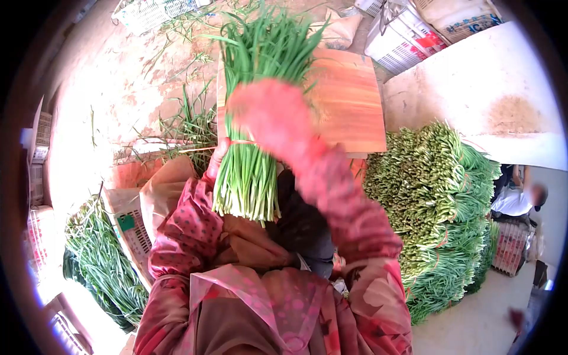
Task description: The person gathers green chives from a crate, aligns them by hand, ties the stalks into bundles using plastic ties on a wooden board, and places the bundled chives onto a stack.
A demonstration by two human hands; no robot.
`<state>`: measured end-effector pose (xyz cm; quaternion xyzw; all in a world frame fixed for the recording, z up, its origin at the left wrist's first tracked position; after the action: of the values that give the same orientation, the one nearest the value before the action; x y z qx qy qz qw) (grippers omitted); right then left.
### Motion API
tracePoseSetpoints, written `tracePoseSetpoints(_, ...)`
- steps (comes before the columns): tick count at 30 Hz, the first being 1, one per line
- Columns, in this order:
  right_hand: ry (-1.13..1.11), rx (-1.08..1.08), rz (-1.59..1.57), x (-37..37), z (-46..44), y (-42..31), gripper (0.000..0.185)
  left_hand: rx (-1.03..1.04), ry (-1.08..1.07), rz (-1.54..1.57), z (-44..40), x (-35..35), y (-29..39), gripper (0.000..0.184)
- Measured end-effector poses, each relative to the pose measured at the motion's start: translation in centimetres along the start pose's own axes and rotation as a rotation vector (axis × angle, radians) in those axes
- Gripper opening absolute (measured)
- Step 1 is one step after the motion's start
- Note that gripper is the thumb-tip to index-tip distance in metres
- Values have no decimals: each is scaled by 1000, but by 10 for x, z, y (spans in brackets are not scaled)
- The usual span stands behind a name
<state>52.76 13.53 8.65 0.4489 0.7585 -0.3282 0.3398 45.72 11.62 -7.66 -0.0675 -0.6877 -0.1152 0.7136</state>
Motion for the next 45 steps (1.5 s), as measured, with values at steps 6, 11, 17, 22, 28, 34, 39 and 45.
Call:
tracePoseSetpoints(6, 241, 651, 76, -67, 32, 93, 28, 42, -25, 0, 18, 1, -9, 71)
tracePoseSetpoints(11, -15, 616, -25, -16, 21, -23, 32, 192, 85, -20, 26, 0, -1, 64)
tracePoseSetpoints(17, 97, 729, 150, -11, 31, 23, 20, 70, -78, 63, 29, -3, -13, 64)
tracePoseSetpoints(22, 319, 935, -43, -83, 50, 39, 17, 54, -244, 79, 33, 33, -10, 76)
tracePoseSetpoints(28, -143, 560, 254, -5, -5, -70, 30, 188, -37, -24, 38, 32, -3, 67)
tracePoseSetpoints(34, 163, 673, 289, -26, 24, -21, 15, 50, -57, 67, 38, 29, -22, 64)
tracePoseSetpoints(39, 496, 941, -104, -103, 71, 32, 21, 187, -238, -26, 36, 24, -6, 76)
tracePoseSetpoints(45, 44, 699, -234, -25, 31, -72, 25, 348, -155, -165, 44, 42, 3, 75)
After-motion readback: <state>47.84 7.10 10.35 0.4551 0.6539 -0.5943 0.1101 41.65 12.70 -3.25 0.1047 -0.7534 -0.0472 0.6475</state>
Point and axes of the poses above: each hand's wrist, its own z-axis away from the middle knuckle, its own x-axis out of the palm, y = z × x, the point moved 10 cm from there along -z, towards the middle knuckle, and after that the axes turned 13 degrees about -x, right-handed, at the moved point
